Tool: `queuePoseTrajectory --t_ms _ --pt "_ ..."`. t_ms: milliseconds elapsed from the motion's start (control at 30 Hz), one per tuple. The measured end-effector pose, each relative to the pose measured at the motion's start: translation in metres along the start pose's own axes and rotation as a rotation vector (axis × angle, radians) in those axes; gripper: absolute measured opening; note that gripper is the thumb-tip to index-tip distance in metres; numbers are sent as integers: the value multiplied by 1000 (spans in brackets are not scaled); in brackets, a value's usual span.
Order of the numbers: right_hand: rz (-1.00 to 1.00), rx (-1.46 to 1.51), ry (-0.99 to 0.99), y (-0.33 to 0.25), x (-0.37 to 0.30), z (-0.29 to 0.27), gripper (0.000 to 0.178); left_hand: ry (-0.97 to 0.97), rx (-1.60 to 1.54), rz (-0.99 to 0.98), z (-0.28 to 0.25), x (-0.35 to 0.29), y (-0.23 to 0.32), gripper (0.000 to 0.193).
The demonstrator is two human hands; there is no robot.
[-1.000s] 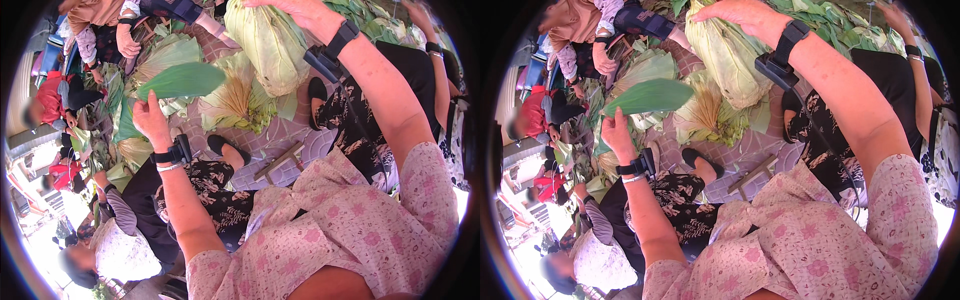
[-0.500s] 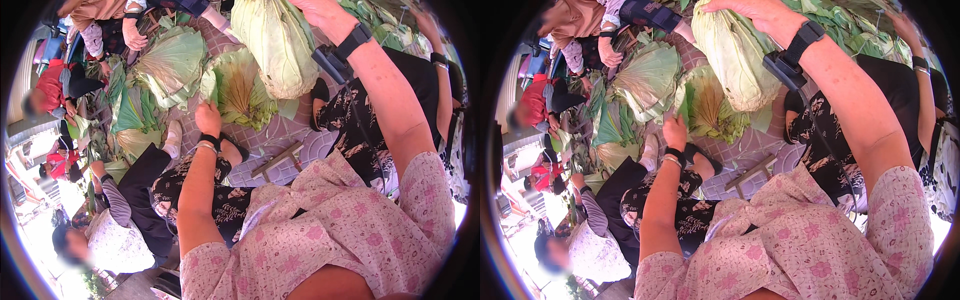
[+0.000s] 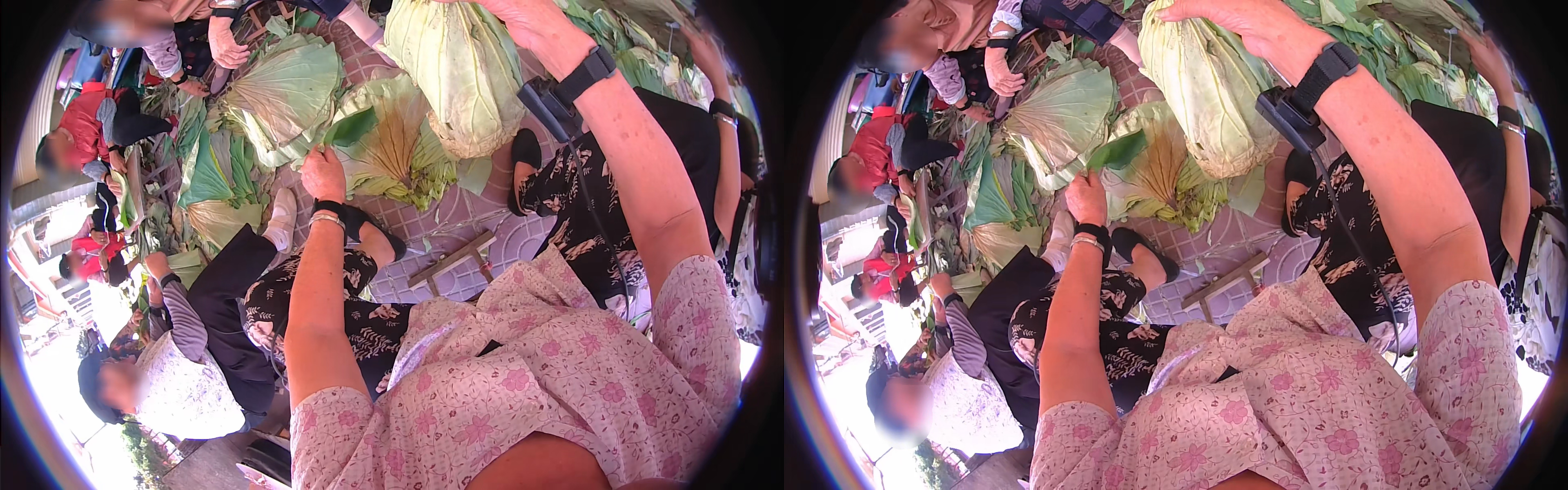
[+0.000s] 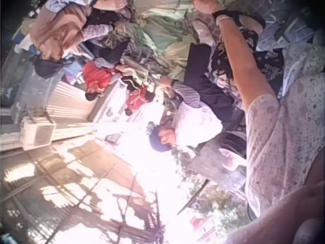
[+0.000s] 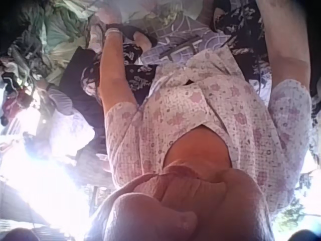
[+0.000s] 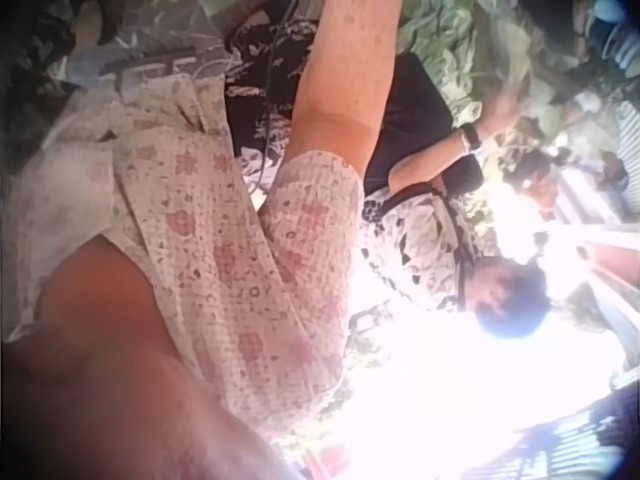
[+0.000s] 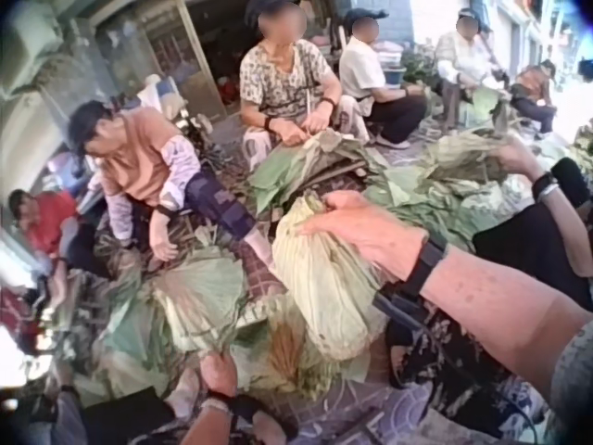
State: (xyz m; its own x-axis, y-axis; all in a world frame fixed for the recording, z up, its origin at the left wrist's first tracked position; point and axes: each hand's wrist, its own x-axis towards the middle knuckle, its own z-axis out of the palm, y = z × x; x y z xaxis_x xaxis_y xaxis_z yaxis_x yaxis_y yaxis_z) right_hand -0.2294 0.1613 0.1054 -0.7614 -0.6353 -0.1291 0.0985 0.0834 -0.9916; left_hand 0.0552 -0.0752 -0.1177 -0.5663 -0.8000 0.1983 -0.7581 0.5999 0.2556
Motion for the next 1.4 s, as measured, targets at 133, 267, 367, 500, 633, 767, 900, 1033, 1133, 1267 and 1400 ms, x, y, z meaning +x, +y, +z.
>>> queuePoseTrajectory --t_ms 133,267,367,500,633,767,900,1033,1133,1267,1400 --pt "19 27 -24 4 -1 -1 25 35 -20 -135 5 31 -16 45" --pt "7 71 -69 13 2 -1 25 244 -30 -133 -25 82 -25 46" --pt "12 80 -74 14 2 3 25 303 16 -81 -47 94 -25 44" --pt "28 139 -94 7 -1 5 27 140 71 12 -22 54 -12 36" --pt "4 111 -67 -4 -6 -8 29 27 32 202 31 -14 31 19" --pt "22 48 -65 5 -2 -1 30 -237 163 293 46 -72 28 5" --pt "-3 40 -63 12 2 2 28 -321 151 223 70 -93 22 13" --pt "31 60 -52 9 0 2 26 -282 194 318 71 -101 35 18" --pt "-6 77 -92 10 -1 2 26 -246 261 416 69 -106 38 24" --pt "6 90 -121 10 -3 9 25 -225 319 489 69 -109 39 30" --pt "-5 86 -96 7 -4 -3 26 -257 294 460 73 -96 47 31"
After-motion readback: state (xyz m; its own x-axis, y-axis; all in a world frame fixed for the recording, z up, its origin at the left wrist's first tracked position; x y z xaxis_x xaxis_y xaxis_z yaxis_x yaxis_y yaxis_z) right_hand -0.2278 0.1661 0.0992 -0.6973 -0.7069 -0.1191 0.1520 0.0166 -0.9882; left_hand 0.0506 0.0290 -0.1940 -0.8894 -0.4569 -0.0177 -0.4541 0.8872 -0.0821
